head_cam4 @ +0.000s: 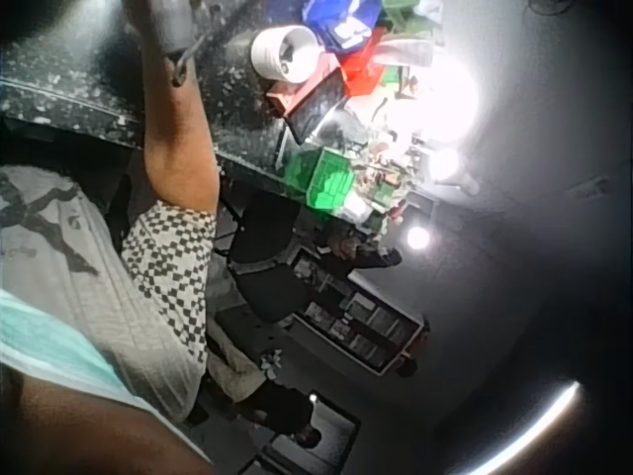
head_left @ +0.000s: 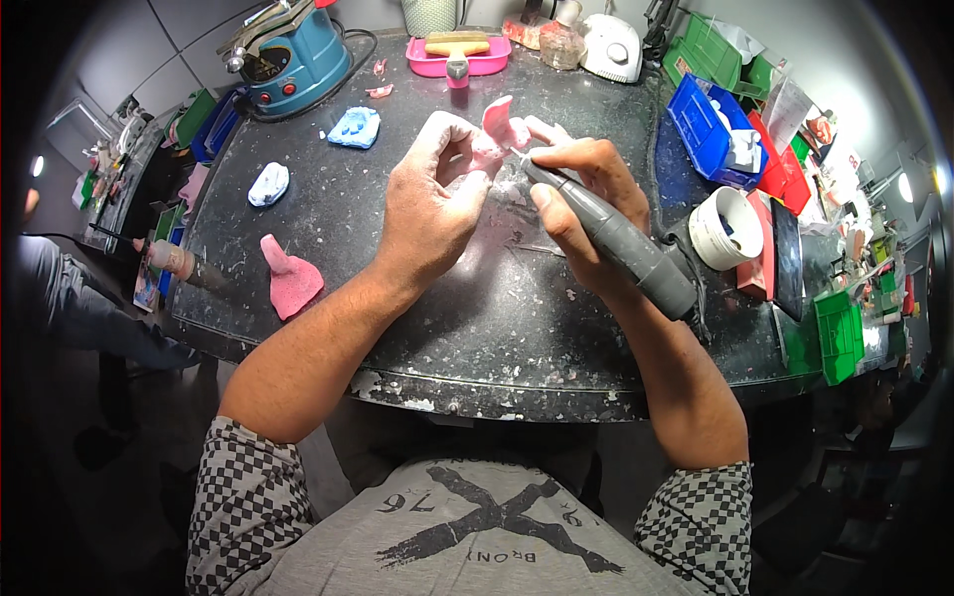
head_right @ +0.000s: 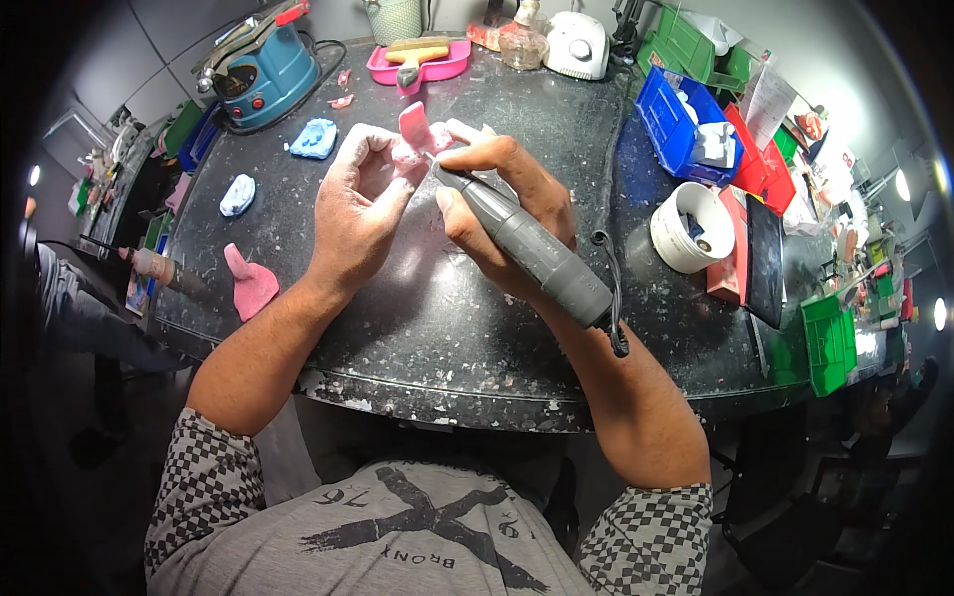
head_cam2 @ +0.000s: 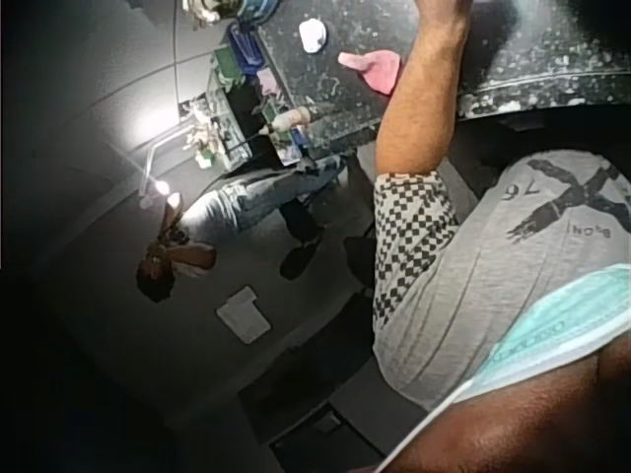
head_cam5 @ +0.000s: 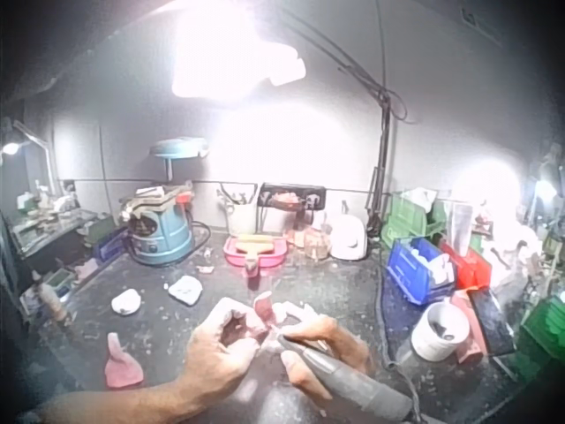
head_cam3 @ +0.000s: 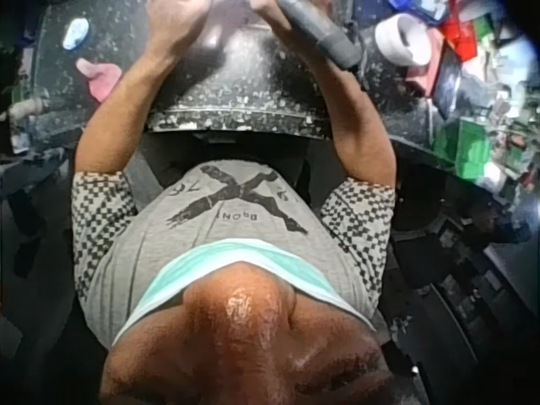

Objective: The person grinds and trims a dental tray using a rotary tool, fits the tray onto a dental model base, and further shapes the tray with the tool.

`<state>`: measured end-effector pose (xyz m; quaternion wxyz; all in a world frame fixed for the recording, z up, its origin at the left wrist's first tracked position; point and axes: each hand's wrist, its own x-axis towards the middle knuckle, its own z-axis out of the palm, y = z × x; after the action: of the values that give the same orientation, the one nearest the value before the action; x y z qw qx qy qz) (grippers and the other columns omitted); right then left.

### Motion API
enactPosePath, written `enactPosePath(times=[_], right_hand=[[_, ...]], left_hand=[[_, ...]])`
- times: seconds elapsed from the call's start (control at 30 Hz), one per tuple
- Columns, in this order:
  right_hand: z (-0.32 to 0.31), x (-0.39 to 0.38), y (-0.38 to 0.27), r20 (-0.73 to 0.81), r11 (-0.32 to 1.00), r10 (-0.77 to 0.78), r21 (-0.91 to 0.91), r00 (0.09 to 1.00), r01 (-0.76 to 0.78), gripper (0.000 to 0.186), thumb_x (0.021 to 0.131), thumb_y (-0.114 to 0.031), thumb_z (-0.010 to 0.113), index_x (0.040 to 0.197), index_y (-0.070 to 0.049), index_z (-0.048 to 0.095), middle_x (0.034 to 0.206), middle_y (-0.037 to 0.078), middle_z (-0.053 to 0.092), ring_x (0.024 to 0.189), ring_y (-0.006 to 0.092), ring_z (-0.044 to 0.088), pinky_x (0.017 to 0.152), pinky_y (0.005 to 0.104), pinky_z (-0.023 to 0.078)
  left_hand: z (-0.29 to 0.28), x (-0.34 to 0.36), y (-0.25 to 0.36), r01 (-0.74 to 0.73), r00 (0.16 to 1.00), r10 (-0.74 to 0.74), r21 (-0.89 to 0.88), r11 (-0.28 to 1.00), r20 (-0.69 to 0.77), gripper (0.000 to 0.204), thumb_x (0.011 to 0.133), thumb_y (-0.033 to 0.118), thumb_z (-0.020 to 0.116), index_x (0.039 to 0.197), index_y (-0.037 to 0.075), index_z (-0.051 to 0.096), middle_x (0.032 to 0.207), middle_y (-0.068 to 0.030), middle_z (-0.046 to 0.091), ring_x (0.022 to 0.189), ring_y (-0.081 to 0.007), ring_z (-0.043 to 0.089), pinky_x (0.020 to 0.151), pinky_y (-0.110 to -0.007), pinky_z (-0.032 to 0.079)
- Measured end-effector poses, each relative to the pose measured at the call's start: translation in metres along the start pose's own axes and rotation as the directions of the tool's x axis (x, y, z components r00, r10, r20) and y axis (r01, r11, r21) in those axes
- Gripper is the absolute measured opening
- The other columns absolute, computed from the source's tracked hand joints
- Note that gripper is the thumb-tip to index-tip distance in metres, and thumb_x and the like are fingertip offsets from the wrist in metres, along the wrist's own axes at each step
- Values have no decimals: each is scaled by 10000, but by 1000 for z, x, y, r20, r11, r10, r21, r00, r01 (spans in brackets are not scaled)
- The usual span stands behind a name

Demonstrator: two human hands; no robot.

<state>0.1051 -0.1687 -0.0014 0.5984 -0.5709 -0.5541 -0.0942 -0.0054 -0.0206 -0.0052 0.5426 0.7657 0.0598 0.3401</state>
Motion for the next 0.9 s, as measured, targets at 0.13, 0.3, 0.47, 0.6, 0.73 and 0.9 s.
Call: enactPosePath(times=[0.13,0.3,0.47,0.6,0.73,0.9], right_hand=[[2,0,1,-30,1000,18,25,999,-17,245,828,-107,686,1049,-17,632,1111,184,681,980,217,688,871,320,530],[6,-1,0,-81,1000,28,17,996,-26,260,817,-91,697,1053,-11,623,1078,176,683,950,230,692,850,332,537],[8,-1,1,-48,1000,-20,0,999,20,253,816,-94,701,1047,-21,626,1050,172,682,924,226,692,827,330,540],[6,-2,3,-96,999,40,19,995,-39,262,823,-113,706,1056,-20,631,1049,161,677,915,202,683,819,312,534],[8,-2,-1,-101,998,63,-5,993,-64,264,825,-117,703,1060,-19,632,1026,151,677,894,202,681,806,309,535],[4,-2,-2,-90,999,31,-18,995,-32,263,828,-124,702,1060,-20,634,982,136,669,862,191,673,776,302,531]], left_hand=[[0,0,-5,-35,999,36,-74,997,5,180,919,-46,603,1062,21,516,1018,-18,546,1026,-96,573,953,-270,485],[3,-1,-4,-23,999,19,-130,991,-37,204,843,-103,538,1021,-8,514,1012,-88,618,1010,-168,646,916,-310,543],[6,-2,-2,2,1000,-6,-165,986,-25,188,853,-97,537,1019,-14,509,1007,-88,611,1012,-164,644,914,-306,548],[9,-1,-5,-62,998,58,-160,985,-31,175,859,-92,544,1013,-16,512,1004,-83,607,999,-148,639,893,-293,547],[5,-3,-4,-27,999,22,-166,986,-29,173,861,-91,547,1013,-13,517,998,-81,608,986,-141,637,878,-288,546],[7,-2,-1,-36,999,35,-145,989,-15,178,856,-88,551,1012,-9,524,987,-80,612,986,-144,640,879,-289,541]])
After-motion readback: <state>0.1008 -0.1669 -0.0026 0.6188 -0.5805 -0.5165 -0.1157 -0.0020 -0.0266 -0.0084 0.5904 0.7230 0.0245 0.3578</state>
